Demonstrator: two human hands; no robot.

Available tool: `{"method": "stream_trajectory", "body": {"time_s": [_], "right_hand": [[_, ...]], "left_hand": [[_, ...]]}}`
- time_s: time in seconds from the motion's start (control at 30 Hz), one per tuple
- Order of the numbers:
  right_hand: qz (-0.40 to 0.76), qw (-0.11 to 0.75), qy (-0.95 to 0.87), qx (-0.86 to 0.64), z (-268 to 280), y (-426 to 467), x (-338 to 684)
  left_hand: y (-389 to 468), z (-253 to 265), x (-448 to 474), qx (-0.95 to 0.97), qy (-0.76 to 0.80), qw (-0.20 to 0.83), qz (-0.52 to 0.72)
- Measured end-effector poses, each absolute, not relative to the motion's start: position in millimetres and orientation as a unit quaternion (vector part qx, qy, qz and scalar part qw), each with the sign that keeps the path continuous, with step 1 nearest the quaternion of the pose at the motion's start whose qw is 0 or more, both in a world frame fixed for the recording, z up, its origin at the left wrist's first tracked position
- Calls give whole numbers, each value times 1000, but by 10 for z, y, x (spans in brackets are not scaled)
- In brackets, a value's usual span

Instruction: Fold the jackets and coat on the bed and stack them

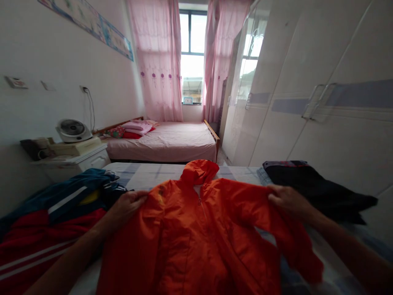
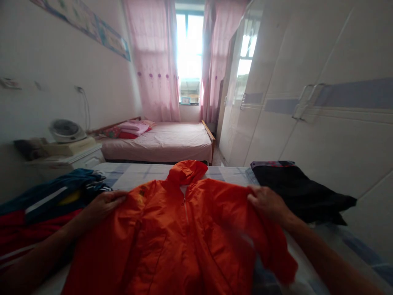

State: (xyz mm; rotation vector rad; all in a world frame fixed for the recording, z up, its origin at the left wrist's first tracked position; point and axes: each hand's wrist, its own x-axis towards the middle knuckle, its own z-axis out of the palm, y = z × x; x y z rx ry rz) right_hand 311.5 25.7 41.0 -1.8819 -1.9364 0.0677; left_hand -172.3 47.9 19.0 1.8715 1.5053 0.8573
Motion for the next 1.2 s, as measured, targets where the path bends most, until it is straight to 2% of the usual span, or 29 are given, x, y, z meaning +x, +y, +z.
{"method": "stream_trajectory", "body": {"time_s": [0.03, 0.1, 0.2, 0.33, 0.43, 0.5, 0.6, 0.67, 0.73, 0.83, 0.97, 1.03, 1.1, 1.2], "right_hand": [[-64, 216, -695, -683, 547, 383, 3142], [-147, 243, -669, -687, 743, 617, 3163], [-185, 279, -665, -668, 720, 767, 3068], [-132, 255, -740, -608, 237, 308, 2826], [15, 211, -789, -576, -146, -383, 2723], [63, 172, -822, -539, -344, -815, 2674], [2, 164, -855, -493, -577, -1196, 2537], [-62, 171, -850, -495, -675, -1244, 2401], [-109, 180, -832, -513, -684, -1169, 2279], [-165, 197, -788, -559, -528, -974, 2211], [-186, 204, -695, -664, -329, -848, 2283], [-119, 198, -676, -699, -338, -859, 2323], [7, 218, -666, -713, -365, -863, 2356], [123, 345, -611, -702, -294, -772, 2378]], "left_hand": [[547, 295, -1751, 707, 575, 234, 338], [688, 459, -1783, 706, 600, 116, 357], [796, 502, -1758, 691, 628, 23, 358], [381, 211, -1669, 732, 603, 6, 317], [-298, -79, -1641, 810, 531, 61, 240], [-713, -259, -1647, 869, 459, 62, 173], [-1041, -532, -1658, 903, 405, -28, 141], [-1083, -690, -1652, 891, 413, -94, 162], [-1071, -766, -1643, 867, 451, -115, 178], [-1070, -672, -1654, 805, 571, -76, 143], [-1107, -403, -1703, 695, 712, 69, 77], [-1113, -339, -1706, 664, 722, 161, 113], [-1098, -312, -1680, 633, 704, 255, 198], [-1015, -212, -1586, 547, 663, 379, 342]]}}
